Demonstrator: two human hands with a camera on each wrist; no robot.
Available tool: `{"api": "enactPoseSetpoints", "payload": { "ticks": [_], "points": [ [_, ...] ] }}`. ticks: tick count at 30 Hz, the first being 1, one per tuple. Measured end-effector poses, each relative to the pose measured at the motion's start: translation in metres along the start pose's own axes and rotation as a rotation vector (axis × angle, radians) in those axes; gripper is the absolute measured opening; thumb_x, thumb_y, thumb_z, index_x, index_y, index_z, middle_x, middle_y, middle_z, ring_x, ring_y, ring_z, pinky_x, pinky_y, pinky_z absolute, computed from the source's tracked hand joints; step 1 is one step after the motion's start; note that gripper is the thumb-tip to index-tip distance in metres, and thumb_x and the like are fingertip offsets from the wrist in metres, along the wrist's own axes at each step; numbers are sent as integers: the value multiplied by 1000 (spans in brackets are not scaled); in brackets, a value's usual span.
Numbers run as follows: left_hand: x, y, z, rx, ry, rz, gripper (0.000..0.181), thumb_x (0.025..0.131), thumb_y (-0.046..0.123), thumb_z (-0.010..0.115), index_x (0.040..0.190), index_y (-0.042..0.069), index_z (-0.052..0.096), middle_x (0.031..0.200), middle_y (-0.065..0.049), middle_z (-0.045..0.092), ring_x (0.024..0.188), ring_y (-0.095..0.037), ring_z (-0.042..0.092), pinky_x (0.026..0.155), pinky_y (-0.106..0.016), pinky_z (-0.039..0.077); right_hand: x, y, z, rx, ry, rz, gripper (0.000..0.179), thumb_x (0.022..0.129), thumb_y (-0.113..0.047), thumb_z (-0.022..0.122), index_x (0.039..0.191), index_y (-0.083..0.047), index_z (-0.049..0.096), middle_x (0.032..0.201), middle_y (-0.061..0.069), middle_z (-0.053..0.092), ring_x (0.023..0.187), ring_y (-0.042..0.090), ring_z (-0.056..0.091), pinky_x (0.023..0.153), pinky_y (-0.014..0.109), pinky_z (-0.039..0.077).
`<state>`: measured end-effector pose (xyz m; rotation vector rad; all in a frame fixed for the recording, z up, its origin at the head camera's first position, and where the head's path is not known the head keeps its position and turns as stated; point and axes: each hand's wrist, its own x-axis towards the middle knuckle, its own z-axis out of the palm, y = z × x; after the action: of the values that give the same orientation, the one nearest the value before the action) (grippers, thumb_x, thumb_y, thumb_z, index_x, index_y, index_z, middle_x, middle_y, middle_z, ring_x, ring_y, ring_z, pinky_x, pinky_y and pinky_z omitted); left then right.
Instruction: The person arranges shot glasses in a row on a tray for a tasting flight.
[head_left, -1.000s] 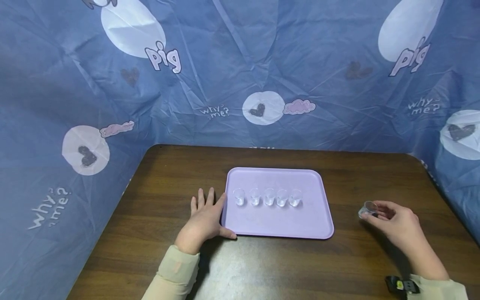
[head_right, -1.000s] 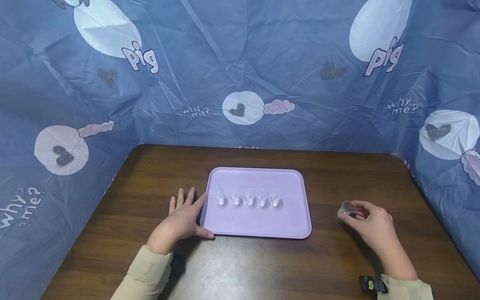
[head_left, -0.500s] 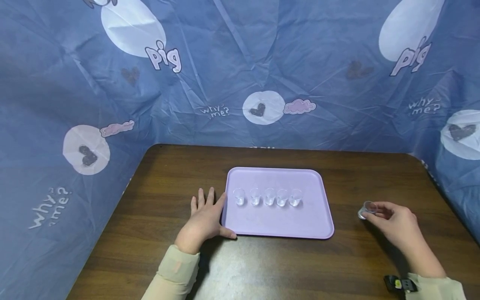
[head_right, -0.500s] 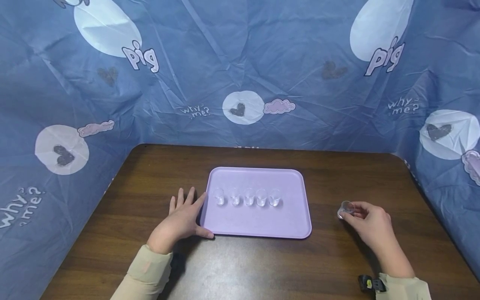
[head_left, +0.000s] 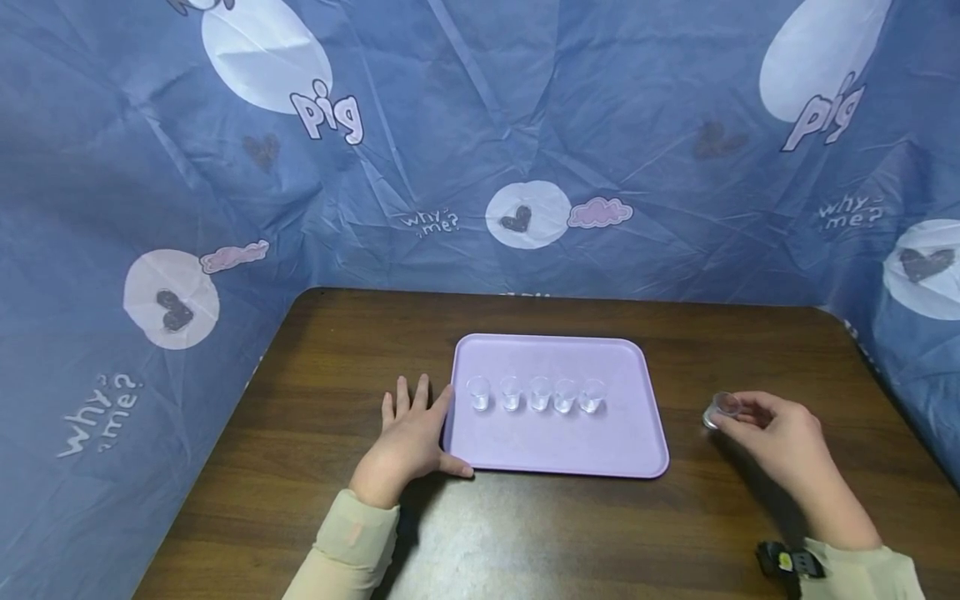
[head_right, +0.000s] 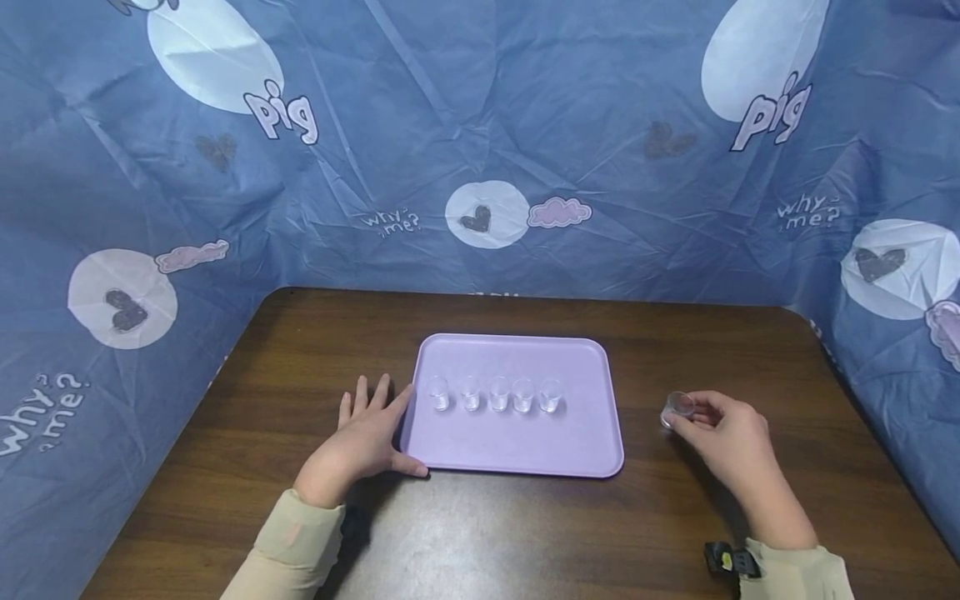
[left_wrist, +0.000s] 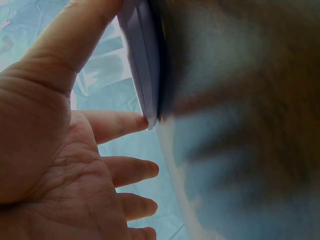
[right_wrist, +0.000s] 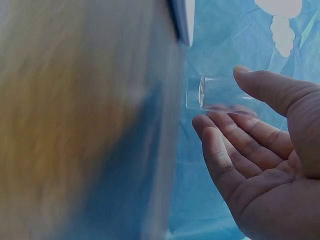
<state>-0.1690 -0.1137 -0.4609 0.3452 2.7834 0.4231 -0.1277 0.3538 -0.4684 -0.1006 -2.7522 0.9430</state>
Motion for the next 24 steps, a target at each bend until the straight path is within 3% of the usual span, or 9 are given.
{"api": "enactPoseSetpoints", "payload": {
  "ticks": [4,11,24],
  "points": [
    [0,0,-1,-1,3,2,128,60,57,94,160,9,32,162,-32,14,147,-56,-1,114,-67,2,3,-10,4,30,-15,-30,37,84,-22,86,106,6,73,96,17,74,78,10,67,62,12,49],
    [1,0,1,0,4,0,129,59,57,94,161,9,31,162,-32,14,147,-56,-1,114,-67,2,7,-30,13,70,-50,-52,37,85,-21,86,108,4,73,96,15,74,81,20,69,62,15,51],
    [2,0,0,-11,1,-2,129,59,56,94,161,10,31,163,-32,12,147,-55,-3,114,-67,0,16,-57,40,127,-143,-72,33,83,-14,86,108,4,73,95,12,73,82,21,70,65,21,55]
  ]
}}
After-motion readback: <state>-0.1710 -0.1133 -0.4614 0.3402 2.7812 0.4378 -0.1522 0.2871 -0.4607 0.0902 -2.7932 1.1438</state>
